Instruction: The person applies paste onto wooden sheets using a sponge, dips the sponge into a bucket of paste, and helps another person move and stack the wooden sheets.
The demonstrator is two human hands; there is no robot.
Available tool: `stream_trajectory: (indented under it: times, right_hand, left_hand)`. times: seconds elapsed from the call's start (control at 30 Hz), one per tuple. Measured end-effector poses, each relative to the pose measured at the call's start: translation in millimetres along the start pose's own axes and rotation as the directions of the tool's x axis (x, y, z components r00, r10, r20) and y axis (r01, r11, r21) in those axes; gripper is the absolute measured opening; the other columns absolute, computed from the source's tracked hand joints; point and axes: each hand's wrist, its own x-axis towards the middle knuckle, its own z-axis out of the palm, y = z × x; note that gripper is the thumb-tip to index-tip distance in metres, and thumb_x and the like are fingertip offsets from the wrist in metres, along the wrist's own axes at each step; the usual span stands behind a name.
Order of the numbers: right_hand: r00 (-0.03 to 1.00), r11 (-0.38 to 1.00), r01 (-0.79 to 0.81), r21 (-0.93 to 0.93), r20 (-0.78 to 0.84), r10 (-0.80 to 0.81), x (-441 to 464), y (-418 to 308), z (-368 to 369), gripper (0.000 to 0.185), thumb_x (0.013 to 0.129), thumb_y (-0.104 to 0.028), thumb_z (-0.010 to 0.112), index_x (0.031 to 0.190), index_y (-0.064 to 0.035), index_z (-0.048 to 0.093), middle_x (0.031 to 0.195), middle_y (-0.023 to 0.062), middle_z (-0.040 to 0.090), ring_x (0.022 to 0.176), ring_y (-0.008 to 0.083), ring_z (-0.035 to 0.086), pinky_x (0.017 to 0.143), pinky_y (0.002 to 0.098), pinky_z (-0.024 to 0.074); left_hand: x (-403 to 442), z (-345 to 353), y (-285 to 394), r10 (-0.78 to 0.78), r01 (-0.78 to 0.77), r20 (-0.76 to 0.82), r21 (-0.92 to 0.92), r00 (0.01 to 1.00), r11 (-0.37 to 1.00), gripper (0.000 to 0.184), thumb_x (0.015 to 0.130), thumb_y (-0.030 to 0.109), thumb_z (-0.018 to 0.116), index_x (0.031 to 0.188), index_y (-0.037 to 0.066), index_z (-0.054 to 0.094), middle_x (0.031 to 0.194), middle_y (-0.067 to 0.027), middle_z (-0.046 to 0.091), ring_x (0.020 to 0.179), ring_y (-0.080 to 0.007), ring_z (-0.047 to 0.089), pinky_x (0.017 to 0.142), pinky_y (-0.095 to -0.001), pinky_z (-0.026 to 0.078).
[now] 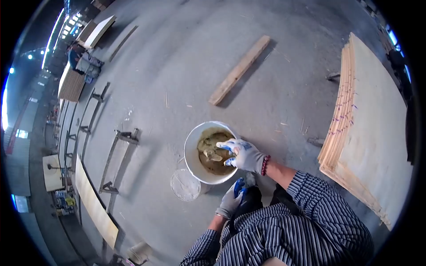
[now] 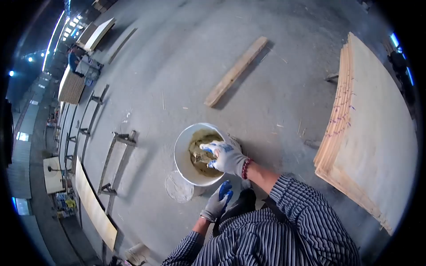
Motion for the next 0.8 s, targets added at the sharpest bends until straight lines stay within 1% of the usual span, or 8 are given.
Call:
stream_trajectory:
  times: [0.1,0.13,0.2,0.4,0.53,0.67,0.73,0.8]
  right_hand:
    - [0.976,0.966,-0.211,0.147,-0.015,0.216,-51.4,-3.3,-38.2,0.055,0.080,-0.020,0.076,0.132,-0.0093,0.061,0.118,0.0180,0.067,0.108,0.0341,0.064,0.097,0.0396,0.0498]
    - [0.939,0.913,-0.330,0.240,-0.018,0.344,-77.6,-0.9,-51.3,0.054,0.081,-0.020,0.076,0.131,-0.0095,0.061,0.118,0.0174,0.067,0.107,0.0329,0.065,0.095,0.0383,0.0506]
    - [0.843,0.646,-0.438,0.625,0.038,0.536,-139.2,20.0,-69.6,0.039,0.087,-0.008,0.070,0.125,-0.0014,0.062,0.110,0.0100,0.072,0.095,0.0157,0.069,0.086,0.0297,0.0542]
    - [0.424,0.333,-0.630,0.702,-0.049,0.905,-299.8,-27.3,-136.7,0.029,0.089,-0.009,0.070,0.116,0.0005,0.068,0.099,0.0057,0.073,0.083,0.0108,0.066,0.077,0.0272,0.0545]
    - [0.468,0.504,-0.148,0.851,-0.389,0.794,-453.7,43.7,-96.1,0.024,0.090,-0.015,0.072,0.111,-0.0056,0.069,0.095,0.0022,0.071,0.080,0.0088,0.064,0.065,0.0263,0.0536]
    - [0.135,0.433,-0.271,0.860,-0.412,0.901,-446.9,6.4,-120.8,0.025,0.090,-0.015,0.070,0.112,-0.0021,0.069,0.096,0.0052,0.071,0.084,0.0118,0.066,0.069,0.0291,0.0557]
    - [-0.003,0.276,-0.084,0.957,-0.278,0.961,-452.5,-0.1,-126.5,0.028,0.090,-0.012,0.070,0.115,-0.0010,0.068,0.095,0.0056,0.073,0.077,0.0117,0.067,0.066,0.0275,0.0559]
    - [-0.105,0.264,0.102,0.959,-0.254,0.961,-457.0,1.6,-123.8,0.021,0.089,-0.011,0.072,0.107,-0.0003,0.069,0.084,0.0039,0.069,0.066,0.0117,0.063,0.056,0.0260,0.0510]
  left_hand:
    - [14.0,10.5,31.6,0.132,-0.138,0.074,0.090,0.989,0.986,0.045,0.098,0.012,0.058,0.138,-0.004,0.047,0.130,-0.0128,0.060,0.121,-0.0190,0.055,0.105,-0.0302,0.041]
    - [15.4,20.0,44.9,0.061,-0.045,0.097,-0.159,0.993,0.986,0.038,0.099,0.011,0.056,0.135,-0.003,0.051,0.127,-0.0106,0.061,0.120,-0.0179,0.055,0.102,-0.0292,0.042]
    - [34.3,35.2,71.1,0.211,-0.204,0.196,-0.053,0.958,0.977,0.035,0.101,0.010,0.053,0.134,-0.002,0.053,0.125,-0.0080,0.061,0.118,-0.0167,0.055,0.100,-0.0280,0.043]
    - [85.9,108.4,157.1,0.112,0.031,0.522,-0.257,0.845,0.966,0.045,0.102,0.021,0.054,0.144,0.005,0.046,0.133,-0.0079,0.059,0.119,-0.0195,0.056,0.103,-0.0312,0.042]
    - [128.3,222.9,205.9,-0.019,0.060,0.668,-0.039,0.744,0.997,0.053,0.104,0.033,0.050,0.150,0.008,0.039,0.141,-0.0097,0.054,0.130,-0.0252,0.050,0.110,-0.0384,0.037]
    - [229.3,313.7,169.0,-0.156,0.256,0.723,-0.029,0.673,0.966,0.069,0.102,0.050,0.043,0.156,0.011,0.025,0.157,-0.0115,0.037,0.145,-0.0282,0.033,0.118,-0.0428,0.022]
    - [254.3,359.1,159.8,-0.390,0.450,0.574,0.042,0.720,0.892,0.062,0.101,0.045,0.049,0.151,0.011,0.036,0.153,-0.0076,0.042,0.140,-0.0275,0.040,0.119,-0.0442,0.023]
    - [266.3,393.2,155.1,-0.377,0.669,0.753,-0.112,0.540,0.735,0.059,0.100,0.045,0.047,0.144,0.006,0.045,0.148,-0.0114,0.048,0.135,-0.0303,0.046,0.115,-0.0448,0.035]
